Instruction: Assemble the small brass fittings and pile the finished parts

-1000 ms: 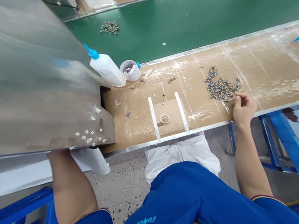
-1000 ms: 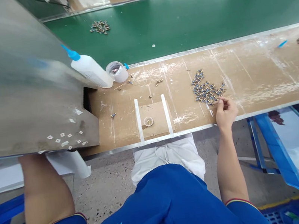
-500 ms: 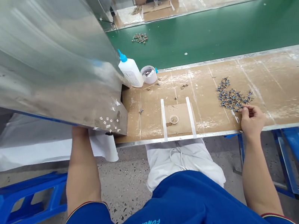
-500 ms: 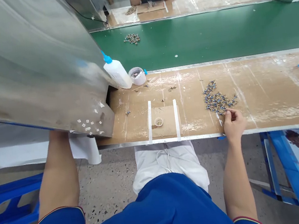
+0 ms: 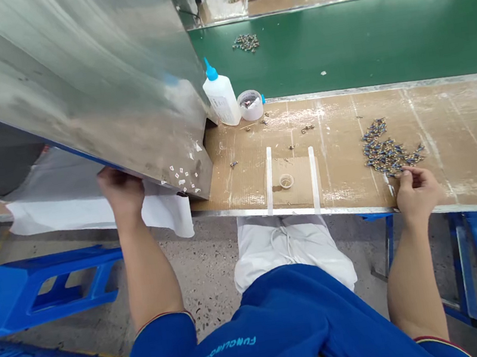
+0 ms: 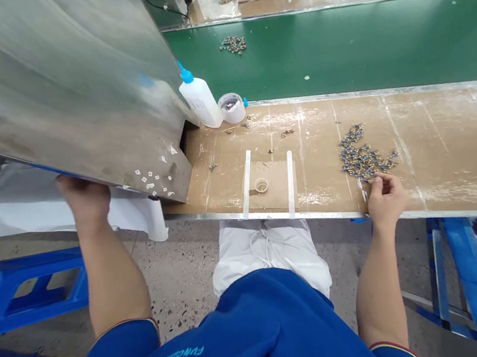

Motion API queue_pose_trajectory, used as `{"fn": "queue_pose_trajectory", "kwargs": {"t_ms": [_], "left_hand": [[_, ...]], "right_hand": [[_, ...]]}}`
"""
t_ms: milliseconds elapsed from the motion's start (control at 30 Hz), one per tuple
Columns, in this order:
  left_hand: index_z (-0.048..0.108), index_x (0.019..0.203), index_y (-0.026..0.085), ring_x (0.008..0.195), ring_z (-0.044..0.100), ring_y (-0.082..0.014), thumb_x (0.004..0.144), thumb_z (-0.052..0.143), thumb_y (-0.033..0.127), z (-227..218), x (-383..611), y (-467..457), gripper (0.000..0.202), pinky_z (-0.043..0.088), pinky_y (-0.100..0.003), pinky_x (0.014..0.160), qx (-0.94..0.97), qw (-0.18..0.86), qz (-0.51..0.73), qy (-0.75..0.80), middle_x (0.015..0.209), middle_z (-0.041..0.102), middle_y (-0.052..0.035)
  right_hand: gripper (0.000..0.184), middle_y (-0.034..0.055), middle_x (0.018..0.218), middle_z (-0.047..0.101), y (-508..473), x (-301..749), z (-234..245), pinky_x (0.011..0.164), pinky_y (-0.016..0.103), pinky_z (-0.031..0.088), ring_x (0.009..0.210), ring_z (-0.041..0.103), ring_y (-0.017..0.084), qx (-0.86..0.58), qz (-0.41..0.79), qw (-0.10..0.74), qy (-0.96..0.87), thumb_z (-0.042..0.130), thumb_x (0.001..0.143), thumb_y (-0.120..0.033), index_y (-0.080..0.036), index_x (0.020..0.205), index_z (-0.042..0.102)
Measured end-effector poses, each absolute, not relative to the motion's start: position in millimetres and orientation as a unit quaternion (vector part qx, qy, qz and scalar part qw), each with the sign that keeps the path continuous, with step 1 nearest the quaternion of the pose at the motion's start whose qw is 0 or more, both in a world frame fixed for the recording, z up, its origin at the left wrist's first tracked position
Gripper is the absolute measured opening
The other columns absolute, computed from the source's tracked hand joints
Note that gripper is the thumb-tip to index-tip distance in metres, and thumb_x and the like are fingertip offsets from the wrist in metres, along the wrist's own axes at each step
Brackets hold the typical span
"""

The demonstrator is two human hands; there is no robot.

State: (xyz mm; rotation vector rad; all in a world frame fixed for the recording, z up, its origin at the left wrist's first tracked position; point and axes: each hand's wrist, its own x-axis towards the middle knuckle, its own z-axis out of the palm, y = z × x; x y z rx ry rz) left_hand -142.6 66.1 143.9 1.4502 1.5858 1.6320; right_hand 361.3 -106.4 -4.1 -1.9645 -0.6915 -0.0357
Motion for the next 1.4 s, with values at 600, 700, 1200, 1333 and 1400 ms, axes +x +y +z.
{"fn": "queue_pose_trajectory", "kwargs": {"t_ms": [600,700,1200,1333,1400], "left_hand": [[0.062,0.079,0.013,0.060,0.067,-0.0106,0.079,0.085,0.044,42.4,-55.2,-30.8,0.038,0.056,-0.020,0.056,0.458,0.735,0.409,0.289,0.075,0.073,-0.0049],[0.060,0.083,0.014,0.057,0.064,-0.0090,0.080,0.084,0.045,34.3,-36.3,-18.0,0.040,0.053,-0.018,0.054,0.410,0.784,0.385,0.265,0.070,0.070,-0.0028],[0.072,0.092,0.012,0.062,0.071,-0.0127,0.078,0.085,0.045,11.8,-2.8,1.9,0.038,0.060,-0.021,0.060,0.438,0.777,0.309,0.330,0.074,0.076,-0.0058],[0.076,0.085,0.013,0.073,0.074,-0.0155,0.078,0.085,0.038,8.5,2.0,-0.8,0.027,0.062,-0.024,0.066,0.498,0.736,0.313,0.337,0.082,0.078,-0.0080],[0.077,0.082,0.014,0.075,0.073,-0.0151,0.078,0.084,0.033,6.6,5.0,0.5,0.021,0.060,-0.023,0.065,0.540,0.704,0.328,0.324,0.084,0.077,-0.0080]], "right_hand": [[0.027,0.0031,0.066,0.060,-93.3,369.3,-13.0,0.068,0.039,0.049,0.058,0.062,0.019,-0.797,-0.077,0.558,-0.218,0.055,0.074,0.002,-0.024,0.067,0.057],[0.020,0.0022,0.062,0.058,-87.0,363.1,-9.6,0.063,0.038,0.048,0.053,0.059,0.017,-0.762,-0.098,0.600,-0.224,0.061,0.078,-0.007,-0.024,0.068,0.057],[0.033,0.0057,0.087,0.075,-42.4,211.8,10.7,0.068,0.033,0.057,0.073,0.069,0.018,-0.638,0.321,0.463,-0.525,0.062,0.093,-0.052,-0.022,0.102,0.071],[0.029,0.0046,0.084,0.073,-34.1,206.4,12.3,0.064,0.031,0.053,0.069,0.063,0.016,-0.637,0.315,0.450,-0.540,0.064,0.093,-0.049,-0.022,0.094,0.073],[0.024,0.0041,0.083,0.071,-31.8,205.2,14.4,0.064,0.030,0.051,0.072,0.062,0.016,-0.627,0.299,0.451,-0.561,0.066,0.093,-0.044,-0.023,0.086,0.074]]}}
